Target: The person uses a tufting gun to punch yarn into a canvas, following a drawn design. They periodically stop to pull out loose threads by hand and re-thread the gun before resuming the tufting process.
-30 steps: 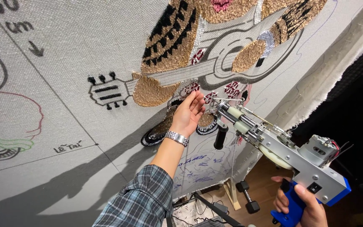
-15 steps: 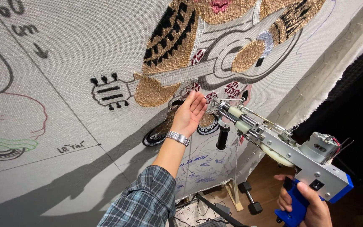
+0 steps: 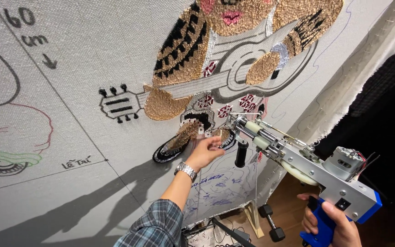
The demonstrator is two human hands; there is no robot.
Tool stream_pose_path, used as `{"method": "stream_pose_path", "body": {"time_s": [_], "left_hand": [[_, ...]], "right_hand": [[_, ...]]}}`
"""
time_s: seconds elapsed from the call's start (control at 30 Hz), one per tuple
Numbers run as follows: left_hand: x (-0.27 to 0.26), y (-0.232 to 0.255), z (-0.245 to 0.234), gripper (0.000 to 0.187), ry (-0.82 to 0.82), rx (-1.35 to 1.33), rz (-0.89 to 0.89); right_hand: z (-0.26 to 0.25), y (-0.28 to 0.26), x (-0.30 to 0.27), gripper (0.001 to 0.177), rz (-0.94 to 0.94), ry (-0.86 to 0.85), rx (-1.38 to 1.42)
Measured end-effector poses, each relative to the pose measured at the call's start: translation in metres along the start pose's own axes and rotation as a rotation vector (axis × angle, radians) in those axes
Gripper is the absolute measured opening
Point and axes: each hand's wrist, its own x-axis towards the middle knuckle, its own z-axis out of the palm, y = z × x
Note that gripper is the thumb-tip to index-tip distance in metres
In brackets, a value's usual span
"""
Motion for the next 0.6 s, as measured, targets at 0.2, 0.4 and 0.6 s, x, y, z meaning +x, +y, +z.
{"method": "stream_pose_path", "body": {"time_s": [0.2,0.4,0.6], "left_hand": [[-0.027,0.004,0.057,0.081,-0.194,0.14,0.107],[-0.03,-0.027,0.104,0.045,-0.057,-0.138,-0.101],[-0.043,-0.004,0.122,0.028,0.0,-0.274,-0.07]], "right_hand": [[0.015,-0.009,0.0,0.066,-0.016,-0.046,-0.025],[-0.007,-0.007,0.007,0.061,0.001,-0.113,-0.053],[-0.008,-0.041,0.001,0.06,0.064,-0.086,-0.144]]}}
